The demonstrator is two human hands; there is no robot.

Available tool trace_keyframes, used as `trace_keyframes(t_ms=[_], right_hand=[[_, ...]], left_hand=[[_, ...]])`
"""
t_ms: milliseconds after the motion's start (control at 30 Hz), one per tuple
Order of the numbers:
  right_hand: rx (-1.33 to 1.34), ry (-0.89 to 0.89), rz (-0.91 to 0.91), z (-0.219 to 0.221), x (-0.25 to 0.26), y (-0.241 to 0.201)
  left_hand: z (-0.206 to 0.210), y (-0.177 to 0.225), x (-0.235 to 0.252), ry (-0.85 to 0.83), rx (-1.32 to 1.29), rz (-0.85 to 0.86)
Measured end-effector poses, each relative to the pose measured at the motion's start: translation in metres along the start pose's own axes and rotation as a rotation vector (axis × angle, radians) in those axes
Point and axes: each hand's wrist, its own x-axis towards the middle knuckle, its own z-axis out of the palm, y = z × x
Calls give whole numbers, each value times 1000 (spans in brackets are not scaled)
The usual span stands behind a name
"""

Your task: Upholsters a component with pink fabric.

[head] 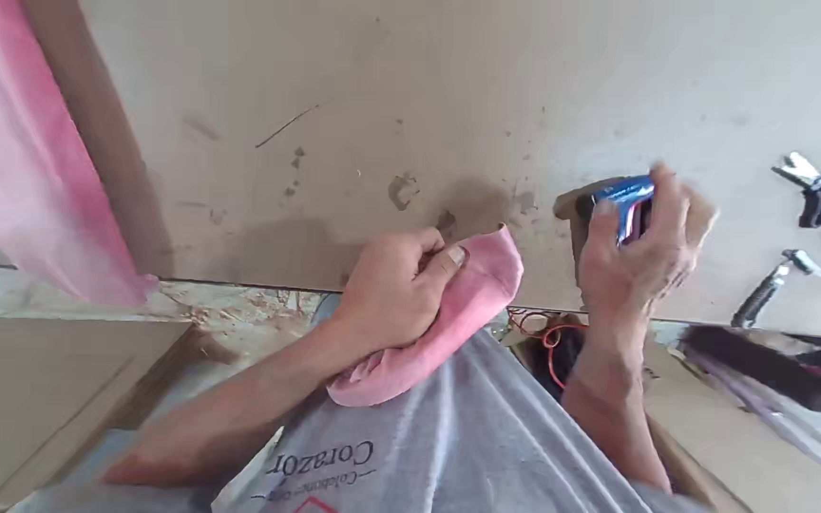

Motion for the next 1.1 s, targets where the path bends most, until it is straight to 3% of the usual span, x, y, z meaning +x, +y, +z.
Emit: trace_keyframes(t_ms=[33, 100, 167, 300, 400, 500, 633, 733, 800, 867, 900, 967, 1033, 1100], right_hand=[[-92, -52, 111, 12, -3, 40], [-206, -180, 291, 35, -17, 99], [-248, -220, 352, 43, -16, 124], [-318, -401, 316, 26, 17, 129], [-320, -551, 367, -22, 39, 100], [38, -642, 392, -91, 51, 45], [385, -1027, 298, -165, 74, -41], [318, -1253, 381, -166, 80, -115], [225, -1340, 369, -151, 85, -141], [212, -1417, 326, -141, 87, -145], [198, -1411, 343, -143, 87, -148], [170, -1202, 376, -148, 93, -158], [159, -1011, 343, -158, 91, -151], [151, -900, 146, -150, 98, -111]], left_hand=[[-17, 51, 12, -154, 100, -235], [-31, 94, 27, -337, 150, -460], [-31, 90, 26, -381, 159, -456], [-31, 79, 19, -373, 196, -428], [-34, 78, 14, -348, 197, -480], [-30, 71, 12, -408, 213, -461], [-23, 65, 15, -524, 228, -459], [-25, 41, 5, -610, 473, -450], [-31, 10, -4, -649, 559, -530], [-35, 1, -6, -527, 520, -513], [-34, 6, -7, -422, 453, -484], [-46, 13, 18, -266, 235, -438], [-55, 23, 18, -436, -90, -530], [-72, 42, 24, -653, -114, -490]])
